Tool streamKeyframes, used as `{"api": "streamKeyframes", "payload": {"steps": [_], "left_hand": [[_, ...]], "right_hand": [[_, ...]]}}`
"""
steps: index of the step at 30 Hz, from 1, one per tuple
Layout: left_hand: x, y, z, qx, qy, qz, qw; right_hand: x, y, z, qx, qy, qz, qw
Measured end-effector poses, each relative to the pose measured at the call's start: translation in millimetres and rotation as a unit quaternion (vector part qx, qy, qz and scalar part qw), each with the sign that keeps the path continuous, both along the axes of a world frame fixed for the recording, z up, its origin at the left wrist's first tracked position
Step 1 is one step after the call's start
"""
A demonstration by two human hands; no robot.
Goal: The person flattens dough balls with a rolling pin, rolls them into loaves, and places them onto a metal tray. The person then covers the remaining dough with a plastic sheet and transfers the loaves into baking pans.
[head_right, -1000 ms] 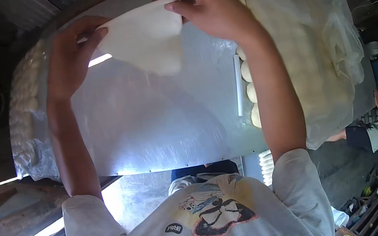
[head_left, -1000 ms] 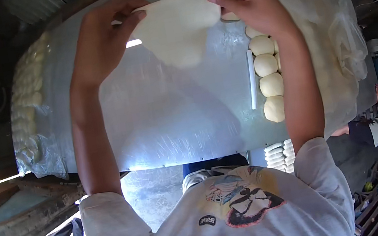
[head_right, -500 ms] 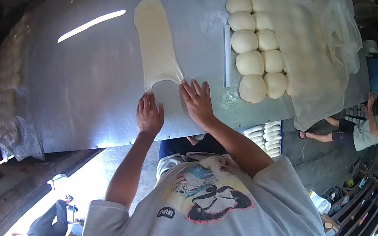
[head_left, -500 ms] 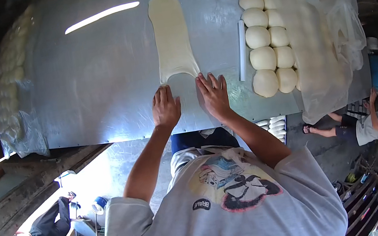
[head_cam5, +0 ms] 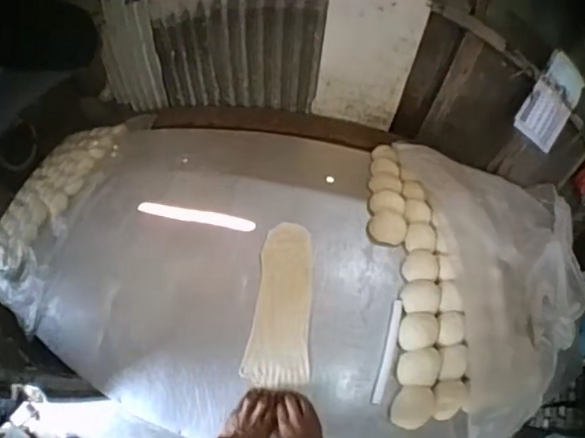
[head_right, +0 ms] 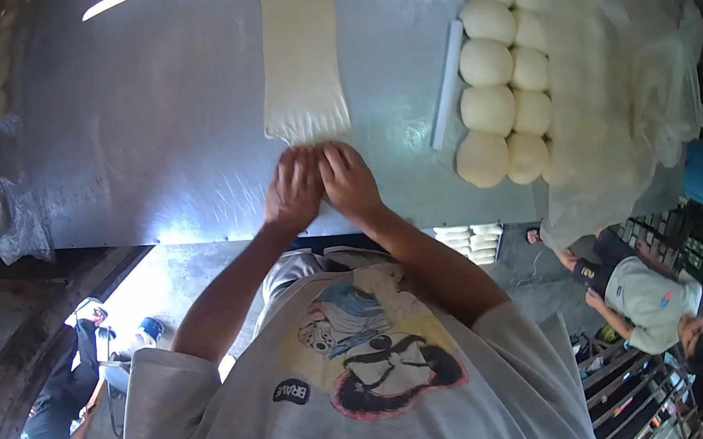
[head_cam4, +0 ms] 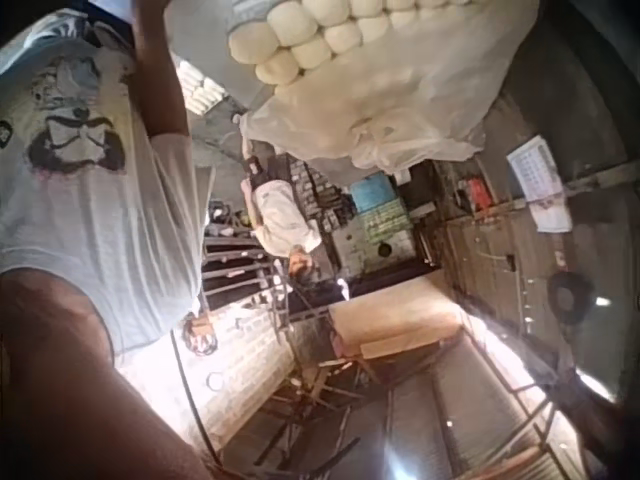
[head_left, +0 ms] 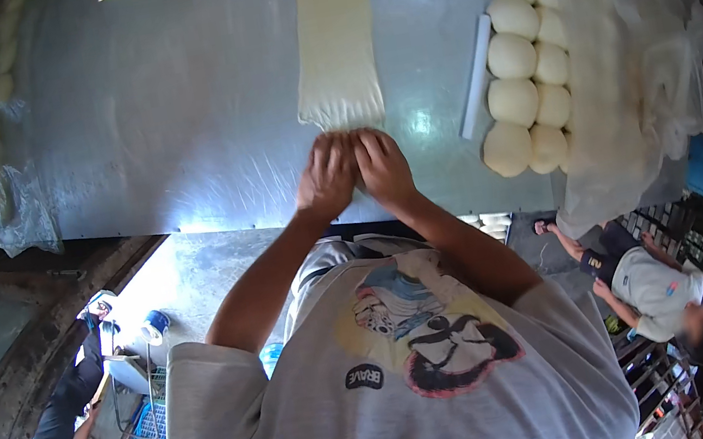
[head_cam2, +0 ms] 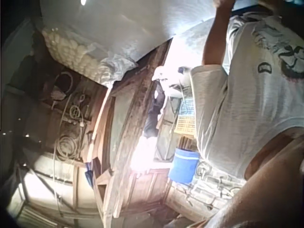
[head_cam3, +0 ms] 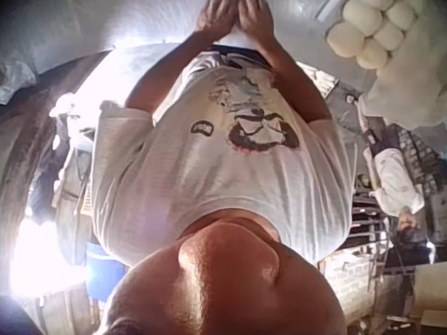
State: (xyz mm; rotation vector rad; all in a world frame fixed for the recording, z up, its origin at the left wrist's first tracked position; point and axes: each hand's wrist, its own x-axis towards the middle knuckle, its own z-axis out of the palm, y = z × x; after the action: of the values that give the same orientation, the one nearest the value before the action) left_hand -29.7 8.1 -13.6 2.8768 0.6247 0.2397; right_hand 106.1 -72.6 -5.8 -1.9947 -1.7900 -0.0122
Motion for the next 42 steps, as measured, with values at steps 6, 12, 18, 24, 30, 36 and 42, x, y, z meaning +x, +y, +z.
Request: {"api": "streamKeyframes", "payload": {"steps": [6, 12, 18, 24, 30, 36, 42], "left_hand": [[36, 77, 27, -0.199, -0.041, 0.043, 0.978], [235, 309, 12, -0.024, -0.264, 0.123, 0.956], [184, 346, -14, -0.037, -0.148, -0.045, 0.987], [196, 334, 8, -0.020, -0.087, 0.055, 0.994], [146, 300, -13, 0.025, -0.203, -0.028, 0.979], [197, 312, 15, -0.143, -0.137, 0.125, 0.972], [121, 230, -11, -0.051, -0.006, -0.029, 0.998]], "right_hand": [[78, 90, 22, -0.207, 0.162, -0.035, 0.964], [249, 326, 3, 0.075, 0.076, -0.134, 0.985], [215, 301, -1, 0.002, -0.089, 0.025, 0.996], [238, 322, 23, -0.016, -0.061, -0.080, 0.995], [208, 242, -2, 0.035, -0.149, -0.010, 0.988], [229, 299, 26, -0.133, -0.013, -0.112, 0.985], [144, 184, -24, -0.080, -0.002, -0.041, 0.996]]}}
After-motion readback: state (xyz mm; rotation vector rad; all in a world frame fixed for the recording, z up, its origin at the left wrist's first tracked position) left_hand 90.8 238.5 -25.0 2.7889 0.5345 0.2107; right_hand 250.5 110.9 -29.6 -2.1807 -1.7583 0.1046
